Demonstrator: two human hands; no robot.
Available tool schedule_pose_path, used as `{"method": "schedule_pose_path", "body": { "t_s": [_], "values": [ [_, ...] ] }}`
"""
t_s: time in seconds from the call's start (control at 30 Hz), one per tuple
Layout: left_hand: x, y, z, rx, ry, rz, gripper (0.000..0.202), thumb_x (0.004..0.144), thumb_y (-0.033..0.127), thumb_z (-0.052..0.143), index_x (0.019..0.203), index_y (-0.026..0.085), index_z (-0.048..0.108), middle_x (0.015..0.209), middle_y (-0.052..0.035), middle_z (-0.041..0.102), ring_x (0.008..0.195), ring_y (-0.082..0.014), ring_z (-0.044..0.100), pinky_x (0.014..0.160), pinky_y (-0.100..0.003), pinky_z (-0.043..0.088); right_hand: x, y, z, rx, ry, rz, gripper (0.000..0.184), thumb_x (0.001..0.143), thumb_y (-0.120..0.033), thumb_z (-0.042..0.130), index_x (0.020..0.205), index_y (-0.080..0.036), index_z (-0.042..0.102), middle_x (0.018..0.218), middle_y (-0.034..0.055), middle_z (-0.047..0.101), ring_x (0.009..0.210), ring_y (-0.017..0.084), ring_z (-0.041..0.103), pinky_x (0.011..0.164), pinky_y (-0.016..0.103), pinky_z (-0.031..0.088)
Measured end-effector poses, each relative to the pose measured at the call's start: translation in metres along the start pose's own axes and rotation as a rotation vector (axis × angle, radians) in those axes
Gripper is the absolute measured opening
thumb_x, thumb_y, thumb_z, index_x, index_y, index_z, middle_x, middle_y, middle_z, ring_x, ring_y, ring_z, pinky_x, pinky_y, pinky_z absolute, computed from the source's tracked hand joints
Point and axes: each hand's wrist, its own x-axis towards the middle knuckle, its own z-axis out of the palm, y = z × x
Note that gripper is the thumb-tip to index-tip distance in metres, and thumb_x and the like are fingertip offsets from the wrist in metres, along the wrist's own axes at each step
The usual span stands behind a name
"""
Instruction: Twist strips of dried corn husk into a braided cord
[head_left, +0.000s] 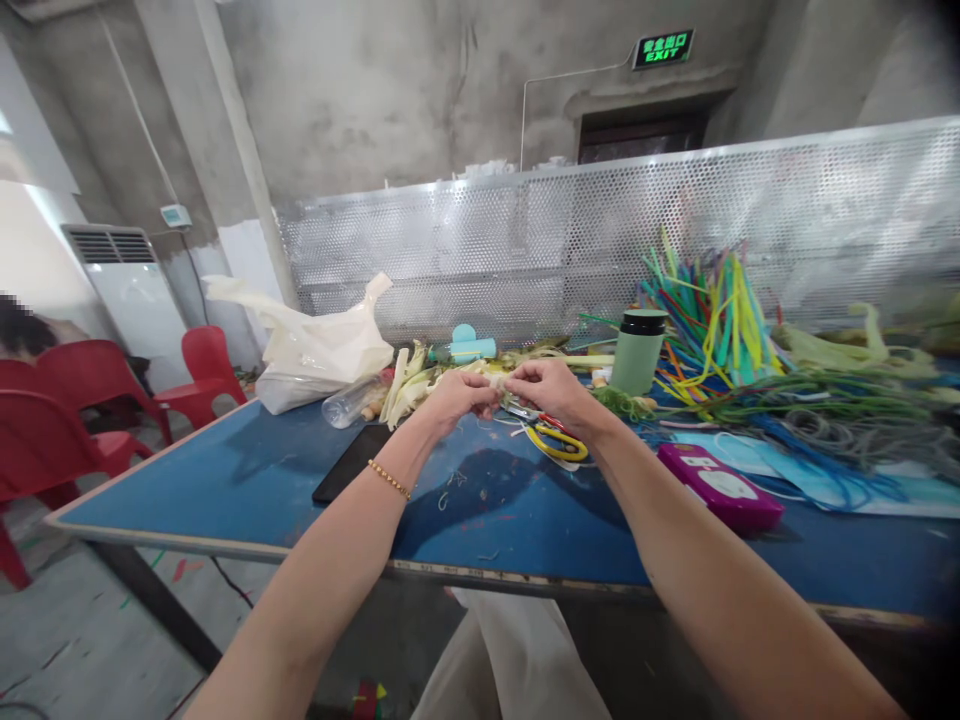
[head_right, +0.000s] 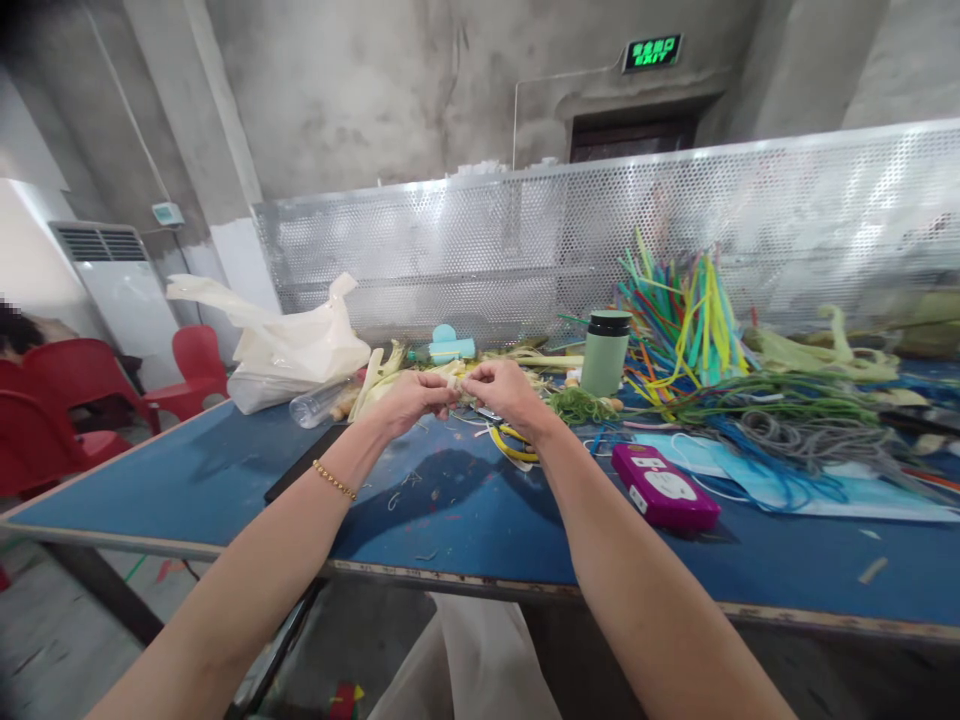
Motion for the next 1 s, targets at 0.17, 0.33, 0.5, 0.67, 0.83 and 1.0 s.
{"method": "schedule_pose_path", "body": {
  "t_s": [0.17, 0.33, 0.5, 0.67, 0.83, 1.0],
  "values": [
    [0.000, -0.001, -0.001, 0.024, -0.020, 0.012, 0.010, 0.069, 0.018, 0.068, 0.062, 0.011, 0.065, 0.062, -0.0012, 0.062, 0.049, -0.0075, 0.052, 0.054, -0.023, 0.043, 0.000, 0.000, -0.001, 0.010, -0.005, 0.013, 0.022, 0.071, -0.035, 0.065, 0.068, -0.014, 0.064, 0.052, -0.0003, 0.056, 0.048, 0.011, 0.050, 0.048, 0.023, 0.036],
    [-0.002, 0.002, 0.001, 0.085, -0.004, -0.011, 0.012, 0.068, 0.017, 0.067, 0.058, 0.012, 0.063, 0.057, -0.0011, 0.061, 0.047, -0.0081, 0.052, 0.051, -0.023, 0.042, 0.004, 0.000, -0.001, -0.083, 0.071, -0.122, 0.029, 0.077, -0.041, 0.061, 0.079, -0.012, 0.069, 0.068, 0.0045, 0.066, 0.059, 0.015, 0.057, 0.057, 0.026, 0.042],
    [-0.003, 0.000, 0.004, 0.248, -0.040, -0.014, 0.016, 0.067, 0.020, 0.070, 0.053, 0.014, 0.062, 0.050, 0.0010, 0.057, 0.046, -0.0081, 0.051, 0.050, -0.021, 0.041, 0.003, 0.000, -0.001, -0.155, -0.018, -0.195, 0.025, 0.077, -0.035, 0.060, 0.078, -0.013, 0.072, 0.072, 0.0049, 0.068, 0.066, 0.015, 0.056, 0.062, 0.026, 0.042],
    [-0.004, -0.002, 0.007, 0.290, -0.068, 0.003, 0.012, 0.067, 0.018, 0.068, 0.056, 0.014, 0.065, 0.055, -0.0004, 0.060, 0.046, -0.0086, 0.051, 0.050, -0.022, 0.043, 0.003, 0.003, 0.000, -0.139, -0.082, -0.160, 0.020, 0.073, -0.032, 0.061, 0.072, -0.014, 0.070, 0.063, 0.0014, 0.061, 0.061, 0.012, 0.050, 0.055, 0.024, 0.036],
    [-0.008, 0.002, 0.009, 0.331, -0.118, 0.020, 0.020, 0.068, 0.014, 0.067, 0.050, 0.015, 0.061, 0.049, 0.0000, 0.056, 0.048, -0.0087, 0.051, 0.053, -0.023, 0.044, 0.006, 0.009, 0.005, -0.048, -0.076, -0.135, 0.023, 0.072, -0.036, 0.064, 0.073, -0.014, 0.069, 0.064, 0.0007, 0.060, 0.060, 0.012, 0.049, 0.055, 0.024, 0.036],
    [-0.009, 0.003, 0.007, 0.296, -0.197, 0.018, 0.019, 0.069, 0.018, 0.069, 0.051, 0.015, 0.062, 0.053, -0.0019, 0.060, 0.048, -0.0096, 0.052, 0.051, -0.023, 0.043, 0.004, 0.006, 0.010, 0.068, 0.004, -0.120, 0.025, 0.071, -0.038, 0.067, 0.076, -0.013, 0.068, 0.070, 0.0014, 0.063, 0.062, 0.011, 0.051, 0.061, 0.024, 0.040]
  ]
}}
